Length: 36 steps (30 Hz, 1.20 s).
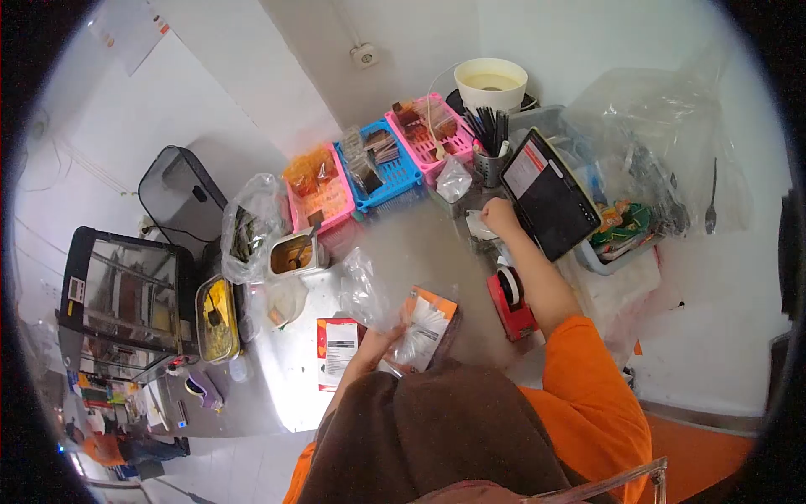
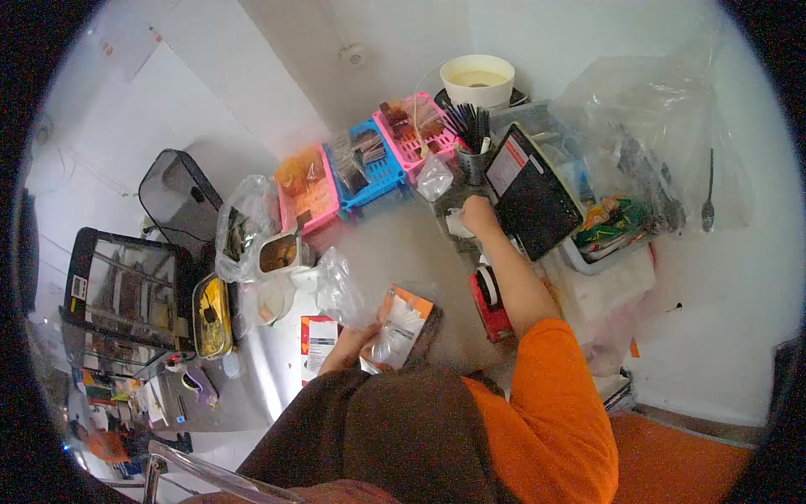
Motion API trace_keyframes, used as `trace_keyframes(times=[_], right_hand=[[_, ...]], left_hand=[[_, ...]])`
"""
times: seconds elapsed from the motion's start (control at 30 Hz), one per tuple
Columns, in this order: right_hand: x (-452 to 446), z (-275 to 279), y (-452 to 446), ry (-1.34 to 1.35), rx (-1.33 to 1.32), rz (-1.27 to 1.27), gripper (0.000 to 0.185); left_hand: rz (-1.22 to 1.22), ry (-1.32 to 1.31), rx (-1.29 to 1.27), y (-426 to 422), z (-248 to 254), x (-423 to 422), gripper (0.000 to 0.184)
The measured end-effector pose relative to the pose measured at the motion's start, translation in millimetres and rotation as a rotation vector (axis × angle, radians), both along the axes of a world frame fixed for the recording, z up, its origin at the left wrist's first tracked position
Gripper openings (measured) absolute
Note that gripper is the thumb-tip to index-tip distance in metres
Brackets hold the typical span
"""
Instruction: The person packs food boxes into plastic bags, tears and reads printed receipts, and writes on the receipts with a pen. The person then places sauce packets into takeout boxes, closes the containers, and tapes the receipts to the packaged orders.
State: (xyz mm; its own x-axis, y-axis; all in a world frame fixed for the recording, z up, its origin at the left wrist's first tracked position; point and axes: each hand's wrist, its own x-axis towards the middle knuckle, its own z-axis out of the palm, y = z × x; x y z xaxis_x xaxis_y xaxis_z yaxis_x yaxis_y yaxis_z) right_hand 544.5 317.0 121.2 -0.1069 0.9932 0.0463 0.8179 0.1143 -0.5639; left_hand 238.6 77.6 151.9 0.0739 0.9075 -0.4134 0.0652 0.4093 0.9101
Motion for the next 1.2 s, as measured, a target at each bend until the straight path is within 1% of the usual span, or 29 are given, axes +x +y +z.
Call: trace_keyframes(times=[0.03,0.1,0.13,0.2,0.3,0.37,0.4,0.43,0.5,0.53,0.57,0.6,0.67,0.73,0.77,0.8,0.83,0.87,0.9,0.97,1.07,1.17,1.2], right_hand=[[2.7,-0.2,-1.2,0.032,0.006,0.010,0.013],[5.5,-3.4,-4.0,0.097,0.022,0.033,0.015],[5.4,-4.8,-6.3,0.002,0.039,0.098,0.015],[2.7,-8.4,-10.5,-0.188,0.074,0.227,0.015],[-3.6,-44.0,12.0,-0.170,0.065,-0.035,0.013],[-1.7,-49.7,17.0,-0.124,0.109,-0.054,0.012],[-2.1,-49.6,17.5,-0.103,0.130,-0.064,0.012],[-2.8,-34.4,8.6,0.008,0.139,-0.058,0.011],[0.7,-1.0,-14.6,0.228,0.154,-0.048,0.009],[-2.2,6.7,-22.2,0.313,0.217,-0.077,0.008],[-7.1,11.9,-29.6,0.397,0.278,-0.107,0.007],[-13.0,18.0,-39.2,0.481,0.338,-0.139,0.006],[-34.7,41.2,-69.7,0.555,0.362,-0.075,0.008],[-67.7,46.0,-114.3,0.629,0.246,0.060,0.017],[-86.4,32.1,-134.1,0.780,0.187,0.141,0.020],[-104.5,18.3,-153.9,0.930,0.127,0.224,0.023],[-118.9,30.3,-184.0,1.077,0.028,0.172,0.022],[-129.4,42.8,-211.5,1.221,-0.071,0.118,0.021],[-137.3,38.0,-226.9,1.237,-0.106,0.089,0.021],[-147.2,28.3,-252.0,1.266,-0.176,0.030,0.021],[-143.3,-11.5,-264.5,1.224,-0.230,0.180,0.015],[-118.5,-13.7,-260.6,1.037,-0.379,0.274,0.009],[-111.4,-10.6,-262.6,0.941,-0.340,0.303,0.008]], left_hand=[[0.035,-0.065,-0.040,-2.4,6.7,2.6,0.043],[0.086,-0.098,-0.075,-7.6,22.0,9.5,0.044],[0.112,-0.114,-0.091,-10.1,26.0,11.7,0.044],[0.130,-0.150,-0.089,-13.3,13.6,10.2,0.044],[0.200,-0.236,-0.085,-18.5,-18.3,3.8,0.044],[0.239,-0.252,-0.130,-25.1,-15.8,3.9,0.043],[0.245,-0.235,-0.177,-31.4,-4.1,6.5,0.042],[0.250,-0.220,-0.224,-35.7,2.3,8.7,0.042],[0.267,-0.194,-0.167,-45.3,-12.7,7.7,0.032],[0.275,-0.180,-0.141,-49.5,-8.6,11.7,0.028],[0.219,0.010,-0.031,-56.7,-2.4,15.0,0.026],[0.096,0.236,0.170,-58.7,-11.3,12.6,0.027],[-0.166,0.678,0.571,-61.9,-36.5,6.7,0.030],[-0.261,1.004,0.761,-69.2,-24.1,12.5,0.031],[-0.309,1.167,0.855,-71.3,-19.3,14.4,0.032],[-0.305,1.077,0.786,-70.3,-19.8,12.0,0.033],[-0.300,0.987,0.716,-69.4,-21.2,7.1,0.034],[-0.230,0.973,0.731,-69.5,-16.9,9.2,0.034],[-0.160,0.956,0.747,-69.6,-12.6,11.3,0.034],[0.121,1.060,0.943,-76.8,11.8,30.7,0.029],[0.131,0.822,0.925,-71.3,1.8,28.2,0.026],[-0.254,0.748,0.732,-74.6,-32.4,10.5,0.024],[-0.253,0.738,0.700,-75.4,-27.0,11.6,0.024]])
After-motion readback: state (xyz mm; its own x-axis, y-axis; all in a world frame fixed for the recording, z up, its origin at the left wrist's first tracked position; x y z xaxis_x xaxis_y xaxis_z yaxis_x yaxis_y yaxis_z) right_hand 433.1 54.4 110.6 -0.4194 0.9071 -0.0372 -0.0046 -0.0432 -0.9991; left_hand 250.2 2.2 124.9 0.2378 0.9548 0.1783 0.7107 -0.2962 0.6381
